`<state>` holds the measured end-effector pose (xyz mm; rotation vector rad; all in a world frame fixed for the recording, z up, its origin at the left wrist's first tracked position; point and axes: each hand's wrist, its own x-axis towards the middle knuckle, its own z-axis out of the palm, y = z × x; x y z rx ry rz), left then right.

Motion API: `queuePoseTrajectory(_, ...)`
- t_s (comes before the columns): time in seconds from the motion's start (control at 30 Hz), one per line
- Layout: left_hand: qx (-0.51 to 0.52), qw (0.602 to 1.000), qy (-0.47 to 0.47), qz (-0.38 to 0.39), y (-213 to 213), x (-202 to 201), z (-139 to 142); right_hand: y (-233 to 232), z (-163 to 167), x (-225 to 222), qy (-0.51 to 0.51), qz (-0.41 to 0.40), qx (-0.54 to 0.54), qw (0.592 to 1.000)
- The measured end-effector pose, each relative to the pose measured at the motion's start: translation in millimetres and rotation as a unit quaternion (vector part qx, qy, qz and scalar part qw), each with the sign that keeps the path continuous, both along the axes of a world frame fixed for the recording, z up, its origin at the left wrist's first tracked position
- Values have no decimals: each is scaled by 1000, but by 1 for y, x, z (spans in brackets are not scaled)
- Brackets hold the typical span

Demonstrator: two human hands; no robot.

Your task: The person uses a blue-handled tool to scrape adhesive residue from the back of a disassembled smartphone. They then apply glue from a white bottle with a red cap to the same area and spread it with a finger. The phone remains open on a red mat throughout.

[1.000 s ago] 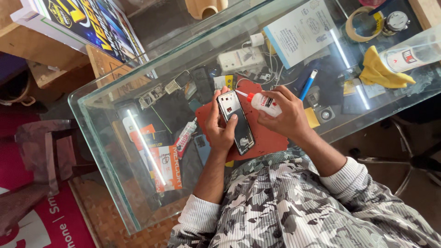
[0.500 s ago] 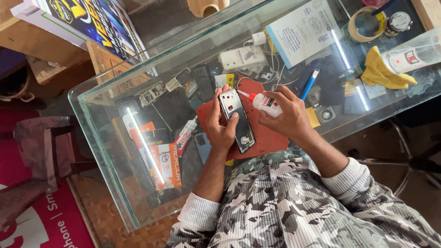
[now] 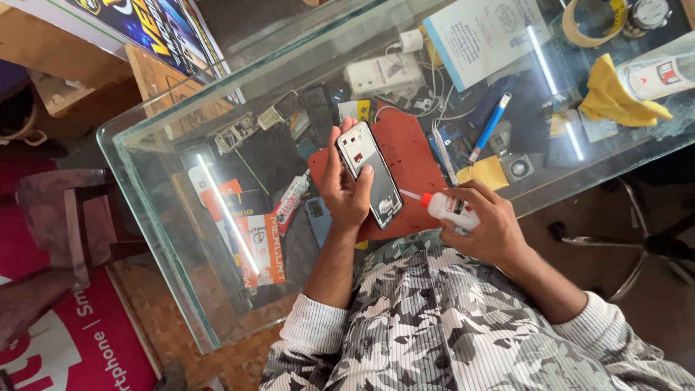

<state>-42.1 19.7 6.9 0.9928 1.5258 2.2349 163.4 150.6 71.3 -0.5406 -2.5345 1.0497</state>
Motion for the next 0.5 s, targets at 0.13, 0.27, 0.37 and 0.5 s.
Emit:
queuePoseTrajectory(0.13,4,999,28,19,0,0,0,-3,2,10,-8,9,-18,1000)
queuePoseTrajectory(0.27,0,999,26,21,0,0,0,-5,2,12,-30,12,-19,999)
queuePoseTrajectory(0.37,-5,999,25,22,-1,-1,1,-6,3,12,-24,21,-17,999)
queuePoseTrajectory(0.5,-11,999,23,26,0,-1,1,-8,4,12,-36,20,-23,999)
